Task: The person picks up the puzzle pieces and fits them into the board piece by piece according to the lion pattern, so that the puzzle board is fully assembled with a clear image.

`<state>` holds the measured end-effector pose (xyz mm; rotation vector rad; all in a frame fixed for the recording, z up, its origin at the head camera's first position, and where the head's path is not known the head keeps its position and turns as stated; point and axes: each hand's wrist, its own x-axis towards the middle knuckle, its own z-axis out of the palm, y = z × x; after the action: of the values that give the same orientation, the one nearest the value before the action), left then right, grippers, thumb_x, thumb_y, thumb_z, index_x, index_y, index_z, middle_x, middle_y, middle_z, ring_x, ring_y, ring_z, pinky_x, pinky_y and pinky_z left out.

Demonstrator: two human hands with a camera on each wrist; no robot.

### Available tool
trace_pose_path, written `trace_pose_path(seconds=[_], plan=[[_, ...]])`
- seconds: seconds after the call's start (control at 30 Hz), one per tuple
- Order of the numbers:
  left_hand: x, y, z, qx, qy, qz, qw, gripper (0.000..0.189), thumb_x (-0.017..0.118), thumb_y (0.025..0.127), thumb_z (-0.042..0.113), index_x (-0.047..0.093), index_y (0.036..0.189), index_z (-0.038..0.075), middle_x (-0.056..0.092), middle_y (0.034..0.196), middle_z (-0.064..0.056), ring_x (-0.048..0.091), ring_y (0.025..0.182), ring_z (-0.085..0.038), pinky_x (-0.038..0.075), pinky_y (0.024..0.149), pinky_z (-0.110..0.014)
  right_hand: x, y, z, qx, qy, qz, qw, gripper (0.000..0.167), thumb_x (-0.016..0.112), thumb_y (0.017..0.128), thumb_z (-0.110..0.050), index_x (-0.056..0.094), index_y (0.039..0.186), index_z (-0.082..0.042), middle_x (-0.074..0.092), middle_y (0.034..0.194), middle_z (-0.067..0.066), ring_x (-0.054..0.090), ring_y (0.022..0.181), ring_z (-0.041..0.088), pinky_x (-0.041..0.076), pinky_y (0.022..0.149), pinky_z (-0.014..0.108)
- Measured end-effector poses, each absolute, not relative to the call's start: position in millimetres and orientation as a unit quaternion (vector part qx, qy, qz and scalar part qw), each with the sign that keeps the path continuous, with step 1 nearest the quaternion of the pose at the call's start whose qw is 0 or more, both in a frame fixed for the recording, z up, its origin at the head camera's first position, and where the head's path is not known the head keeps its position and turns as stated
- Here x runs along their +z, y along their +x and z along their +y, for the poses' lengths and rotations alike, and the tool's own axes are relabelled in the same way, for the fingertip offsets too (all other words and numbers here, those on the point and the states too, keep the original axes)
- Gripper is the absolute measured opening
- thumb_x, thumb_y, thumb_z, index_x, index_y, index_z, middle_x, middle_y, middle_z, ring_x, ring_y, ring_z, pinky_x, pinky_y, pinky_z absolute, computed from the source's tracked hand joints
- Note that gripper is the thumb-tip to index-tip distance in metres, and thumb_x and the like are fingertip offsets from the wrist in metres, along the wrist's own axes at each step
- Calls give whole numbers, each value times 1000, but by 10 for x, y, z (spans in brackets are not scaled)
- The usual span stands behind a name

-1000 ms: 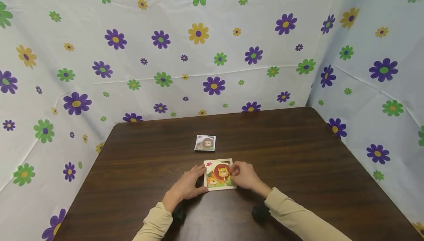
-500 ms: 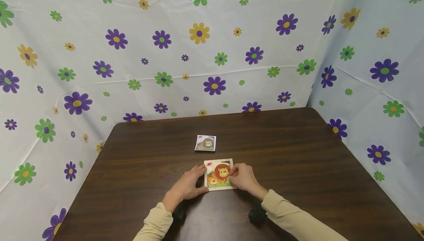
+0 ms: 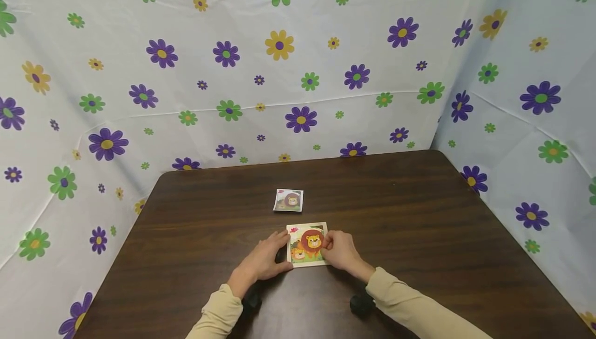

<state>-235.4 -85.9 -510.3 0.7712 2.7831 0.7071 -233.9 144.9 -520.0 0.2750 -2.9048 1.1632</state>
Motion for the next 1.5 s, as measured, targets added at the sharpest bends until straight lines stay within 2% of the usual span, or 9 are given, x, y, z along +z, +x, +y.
trace_pose_path(seconds=[0.13,0.2,0.27,0.37,0.47,0.8,1.13,1.33,1.5], plan=[[-5128,-2373,-854,231,250,935,98,67,76,81,32,52,136,1,45,145,-15,38,134,-40,32,98,-68,-5184,-2345,1517,351,169,-921,17,12,73,76,-4,64,73,-11,56,68,-5,48,60,7,41,54,22],[-5139,-2386,-855,227,250,936,100,67,76,81,32,52,136,2,45,145,-15,38,134,-39,32,98,-67,-5168,-2358,1572,322,229,-918,32,6,74,78,-7,70,81,-10,64,79,-1,56,69,13,49,62,28],[-5140,-2392,-854,227,248,936,101,68,76,81,32,51,136,2,45,145,-14,38,134,-39,33,98,-67,-5146,-2380,1632,287,288,-913,39,12,75,80,-10,74,92,-7,69,93,5,63,86,23,54,74,39],[-5133,-2390,-857,227,245,937,102,68,77,81,32,52,136,2,45,145,-14,38,134,-39,33,98,-67,-5138,-2418,1696,250,344,-905,17,25,74,83,-14,74,106,-5,69,112,11,58,113,38,48,89,53],[-5130,-2387,-853,222,245,938,106,68,75,81,34,51,137,3,44,145,-14,37,134,-39,32,98,-67,-5151,-2441,1730,244,365,-898,-23,28,72,85,-16,72,111,-4,67,117,12,51,121,43,45,92,55],[-5115,-2323,-842,197,253,941,106,66,73,83,33,51,137,3,44,146,-14,39,133,-38,36,96,-66,-5217,-2414,1709,254,387,-886,-16,24,72,84,-10,73,106,0,67,114,17,56,115,44,48,88,52],[-5190,-2367,-859,160,237,954,95,67,72,83,30,47,140,4,42,147,-11,39,134,-34,38,96,-64,-5225,-2483,1578,268,330,-905,-34,23,77,80,-12,75,102,-4,71,107,12,58,114,41,47,90,52],[-5266,-2286,-804,158,216,953,144,69,68,86,37,44,143,6,39,149,-14,38,135,-33,39,98,-59,-5305,-2479,1615,278,345,-895,-58,18,76,82,-18,75,97,-7,71,99,3,65,96,21,54,82,40],[-5264,-2376,-876,155,203,960,114,66,61,91,45,47,140,4,40,147,-18,41,131,-40,41,96,-59,-5148,-2501,1575,274,348,-896,-31,36,77,81,-31,72,104,-3,69,106,11,65,97,25,53,83,44]])
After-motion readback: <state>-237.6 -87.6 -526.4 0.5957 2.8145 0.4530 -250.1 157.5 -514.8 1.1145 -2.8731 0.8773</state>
